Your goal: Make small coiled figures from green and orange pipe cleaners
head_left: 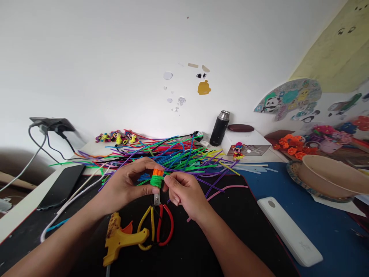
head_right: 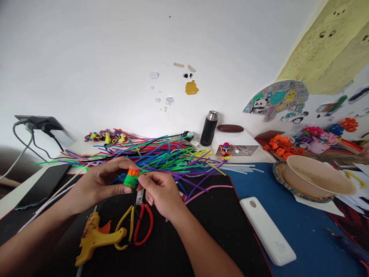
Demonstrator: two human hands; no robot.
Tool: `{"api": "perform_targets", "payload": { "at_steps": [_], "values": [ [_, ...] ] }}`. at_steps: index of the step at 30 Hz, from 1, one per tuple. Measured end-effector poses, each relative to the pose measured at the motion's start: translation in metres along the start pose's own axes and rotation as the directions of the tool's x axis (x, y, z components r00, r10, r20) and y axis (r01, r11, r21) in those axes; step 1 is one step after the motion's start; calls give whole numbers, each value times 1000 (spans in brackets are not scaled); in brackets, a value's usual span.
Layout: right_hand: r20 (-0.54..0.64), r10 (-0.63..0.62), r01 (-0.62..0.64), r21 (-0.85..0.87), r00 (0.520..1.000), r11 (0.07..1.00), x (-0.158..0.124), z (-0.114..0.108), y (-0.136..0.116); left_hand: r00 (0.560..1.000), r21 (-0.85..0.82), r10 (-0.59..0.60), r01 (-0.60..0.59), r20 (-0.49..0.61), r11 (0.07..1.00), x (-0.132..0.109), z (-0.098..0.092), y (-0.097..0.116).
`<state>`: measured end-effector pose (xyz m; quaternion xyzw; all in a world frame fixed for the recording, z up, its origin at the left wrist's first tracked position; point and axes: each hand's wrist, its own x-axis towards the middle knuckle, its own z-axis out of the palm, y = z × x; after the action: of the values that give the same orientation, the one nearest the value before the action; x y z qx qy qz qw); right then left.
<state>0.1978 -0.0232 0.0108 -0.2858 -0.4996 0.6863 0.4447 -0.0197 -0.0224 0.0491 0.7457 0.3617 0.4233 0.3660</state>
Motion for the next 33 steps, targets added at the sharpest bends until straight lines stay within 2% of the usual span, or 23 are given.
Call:
{"api": "perform_targets", "payload": {
  "at_steps": [9,15,19,23,26,29,33],
  "values": [
    [-6,-26,26,-6,1000,1000,0,-1,3,1000,-63,-22,22,3,998,0,-2,-8],
    [8,-5,5,38,1000,999,-2,2,0,998,-196,-57,59,15,979,-4,2,-5],
    [28,19,-21,85,999,996,-1,2,3,994,-345,-103,105,26,933,-5,13,-6],
    [58,62,-68,121,996,990,-1,1,6,994,-457,-112,96,-7,884,-5,24,-2],
    [78,85,-96,138,993,986,-2,1,8,993,-515,-118,106,10,850,-5,28,3],
    [131,86,-109,180,988,978,-2,2,9,991,-561,-127,128,40,818,-6,30,3],
    [233,68,-125,238,970,963,-3,2,11,984,-639,-178,150,20,754,-9,36,-5]
  ]
}}
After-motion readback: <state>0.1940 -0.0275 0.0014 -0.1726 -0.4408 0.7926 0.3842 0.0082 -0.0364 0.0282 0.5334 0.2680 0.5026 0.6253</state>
